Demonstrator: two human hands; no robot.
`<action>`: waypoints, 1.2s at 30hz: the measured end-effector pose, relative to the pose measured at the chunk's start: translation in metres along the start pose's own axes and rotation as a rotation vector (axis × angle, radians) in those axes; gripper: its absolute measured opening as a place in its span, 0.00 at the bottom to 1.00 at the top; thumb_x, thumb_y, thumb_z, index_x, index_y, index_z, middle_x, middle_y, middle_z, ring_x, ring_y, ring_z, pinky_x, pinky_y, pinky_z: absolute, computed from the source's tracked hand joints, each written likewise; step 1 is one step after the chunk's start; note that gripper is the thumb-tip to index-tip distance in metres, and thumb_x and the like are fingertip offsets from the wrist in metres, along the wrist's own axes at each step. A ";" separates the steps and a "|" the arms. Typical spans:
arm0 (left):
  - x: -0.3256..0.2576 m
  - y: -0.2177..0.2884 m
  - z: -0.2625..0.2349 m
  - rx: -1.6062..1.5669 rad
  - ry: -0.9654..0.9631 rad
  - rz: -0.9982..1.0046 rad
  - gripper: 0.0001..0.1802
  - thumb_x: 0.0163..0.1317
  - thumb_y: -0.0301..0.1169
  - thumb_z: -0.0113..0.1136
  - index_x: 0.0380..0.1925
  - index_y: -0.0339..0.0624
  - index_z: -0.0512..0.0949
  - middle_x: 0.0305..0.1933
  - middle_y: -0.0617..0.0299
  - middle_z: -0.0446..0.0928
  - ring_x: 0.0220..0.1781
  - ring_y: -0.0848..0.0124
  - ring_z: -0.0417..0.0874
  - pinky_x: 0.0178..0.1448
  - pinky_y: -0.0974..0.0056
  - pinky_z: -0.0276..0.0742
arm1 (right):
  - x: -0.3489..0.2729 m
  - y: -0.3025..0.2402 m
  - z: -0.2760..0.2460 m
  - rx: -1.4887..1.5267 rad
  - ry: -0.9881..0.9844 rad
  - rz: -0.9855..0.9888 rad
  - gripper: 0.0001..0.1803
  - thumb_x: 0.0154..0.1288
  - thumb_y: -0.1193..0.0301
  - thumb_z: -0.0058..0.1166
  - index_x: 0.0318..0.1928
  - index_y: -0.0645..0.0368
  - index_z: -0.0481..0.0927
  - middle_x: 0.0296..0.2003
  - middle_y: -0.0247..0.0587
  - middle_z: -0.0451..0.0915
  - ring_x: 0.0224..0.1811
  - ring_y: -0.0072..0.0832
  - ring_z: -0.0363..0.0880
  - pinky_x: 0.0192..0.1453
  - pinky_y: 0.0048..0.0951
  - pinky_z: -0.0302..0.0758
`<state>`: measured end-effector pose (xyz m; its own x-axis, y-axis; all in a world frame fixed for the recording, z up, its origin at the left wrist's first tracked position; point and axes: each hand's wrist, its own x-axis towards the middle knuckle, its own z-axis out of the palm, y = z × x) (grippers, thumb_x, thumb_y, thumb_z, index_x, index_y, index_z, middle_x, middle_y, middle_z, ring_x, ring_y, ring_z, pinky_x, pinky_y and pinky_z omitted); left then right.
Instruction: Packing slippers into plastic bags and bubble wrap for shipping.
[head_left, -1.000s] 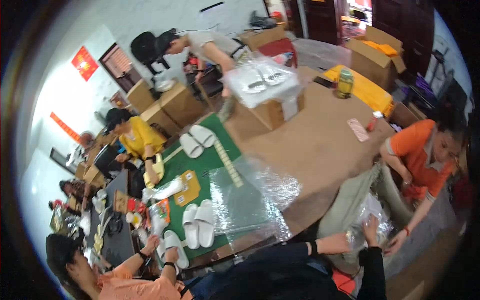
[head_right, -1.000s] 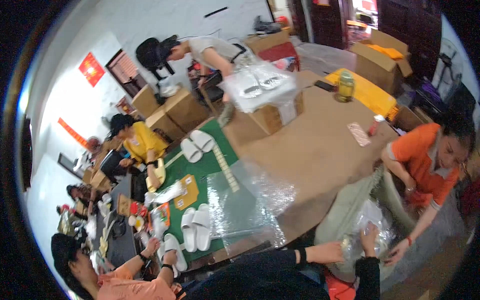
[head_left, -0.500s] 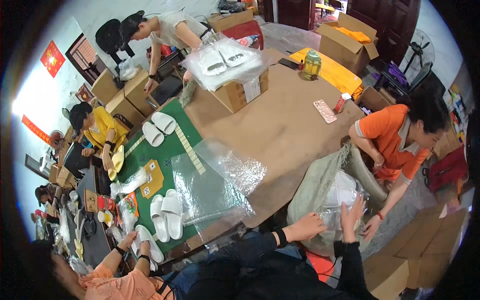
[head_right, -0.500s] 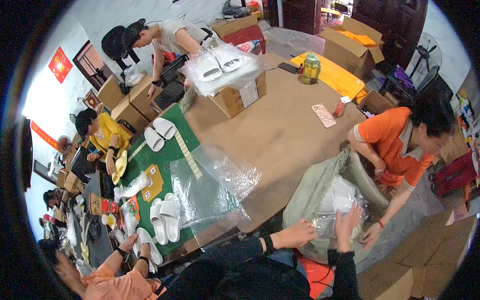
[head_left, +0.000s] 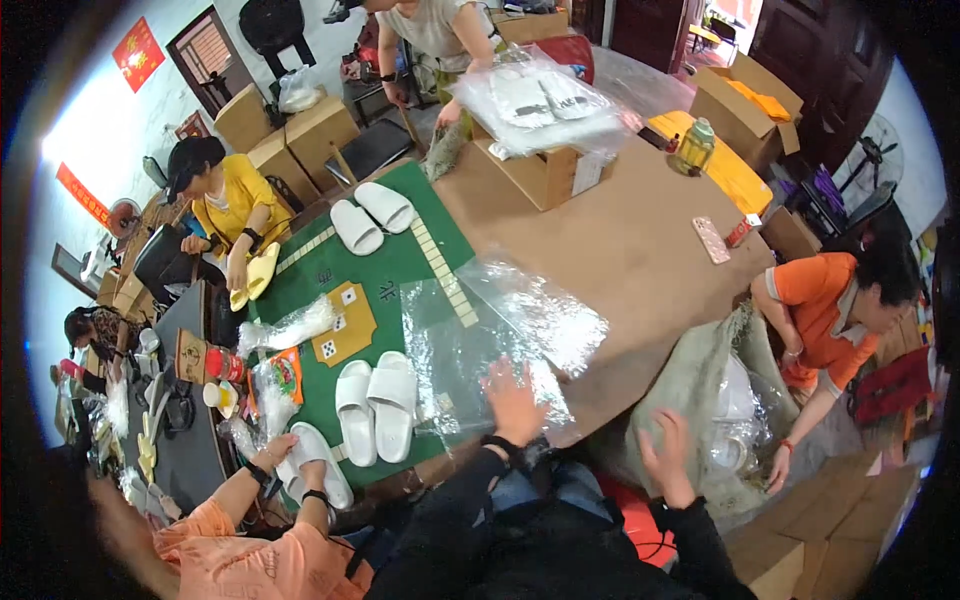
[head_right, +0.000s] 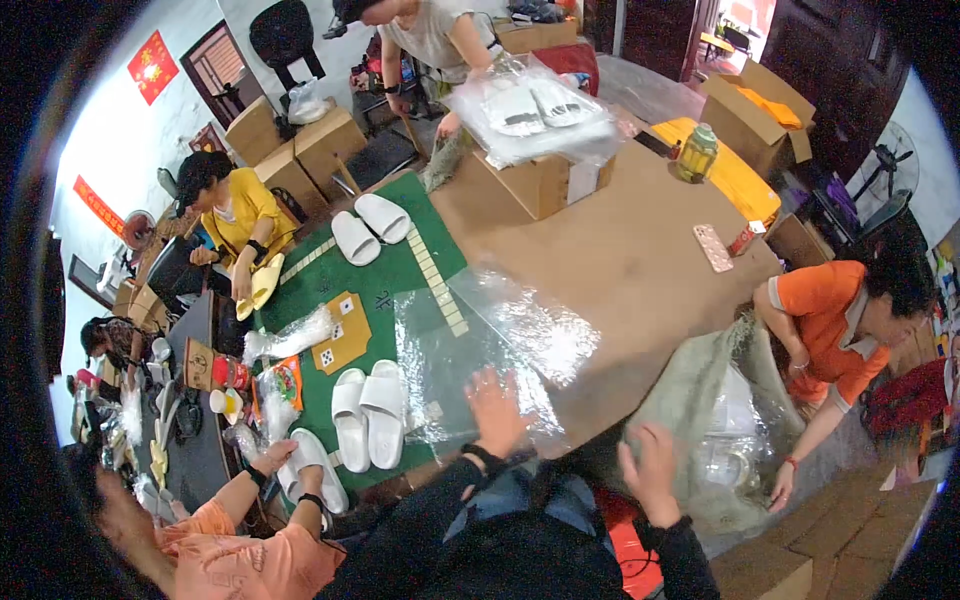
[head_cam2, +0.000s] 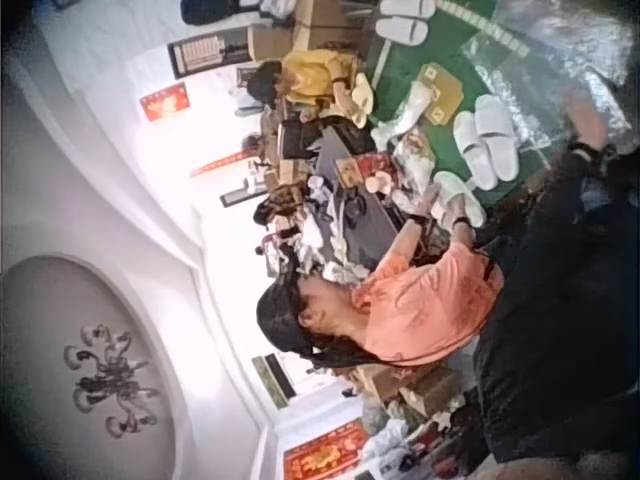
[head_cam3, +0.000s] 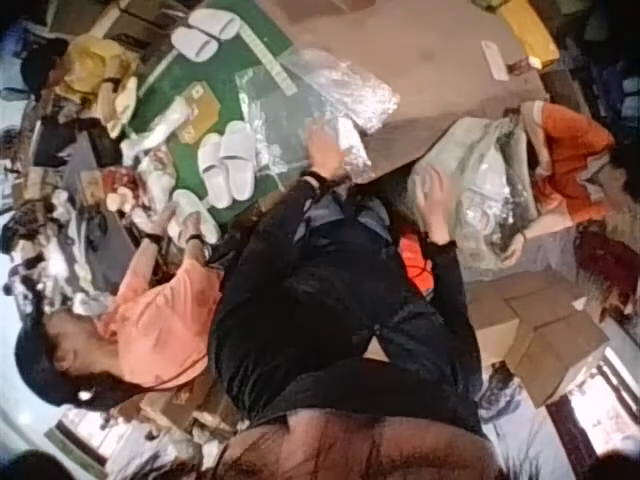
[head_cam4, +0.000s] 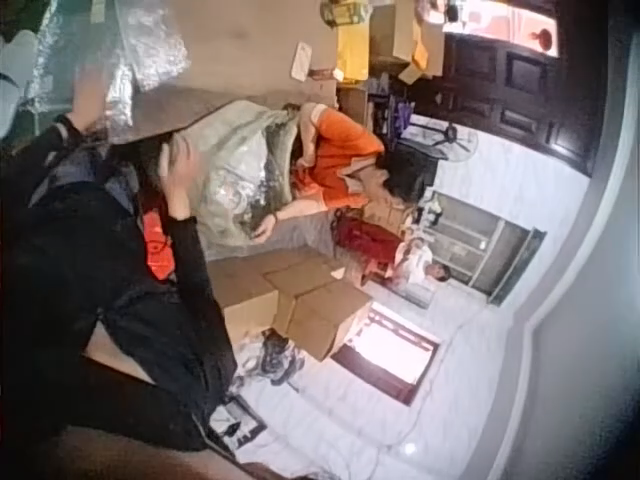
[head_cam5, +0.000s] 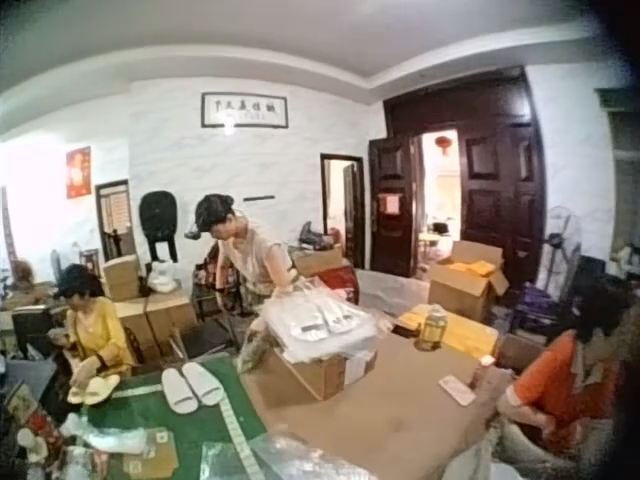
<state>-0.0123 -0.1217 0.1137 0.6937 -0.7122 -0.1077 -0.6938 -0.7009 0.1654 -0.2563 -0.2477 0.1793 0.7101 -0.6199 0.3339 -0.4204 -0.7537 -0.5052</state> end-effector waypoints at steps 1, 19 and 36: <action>-0.005 -0.037 0.008 0.005 0.005 -0.013 0.48 0.48 0.56 0.60 0.66 0.45 0.56 0.70 0.40 0.45 0.70 0.41 0.48 0.66 0.35 0.42 | 0.022 -0.014 0.027 0.113 -0.071 -0.017 0.25 0.53 0.69 0.59 0.51 0.63 0.69 0.52 0.52 0.69 0.55 0.48 0.66 0.59 0.41 0.63; -0.093 -0.107 0.107 -0.142 -0.332 0.058 0.22 0.55 0.38 0.54 0.50 0.45 0.75 0.69 0.58 0.55 0.67 0.50 0.54 0.63 0.40 0.52 | 0.131 0.065 0.271 -0.480 -0.713 -0.145 0.25 0.59 0.63 0.50 0.53 0.67 0.68 0.45 0.56 0.73 0.49 0.49 0.71 0.52 0.45 0.68; -0.097 -0.103 0.111 -0.439 -0.401 -0.190 0.25 0.55 0.37 0.58 0.52 0.37 0.72 0.65 0.45 0.56 0.64 0.47 0.57 0.57 0.43 0.63 | 0.168 -0.078 0.189 0.587 -0.908 0.002 0.27 0.58 0.60 0.57 0.51 0.68 0.71 0.50 0.61 0.72 0.55 0.50 0.69 0.59 0.46 0.64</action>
<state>-0.0300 0.0149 -0.0021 0.6114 -0.5962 -0.5204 -0.3626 -0.7955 0.4854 0.0025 -0.2523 0.1244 0.9646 -0.0452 -0.2599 -0.2572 -0.3810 -0.8881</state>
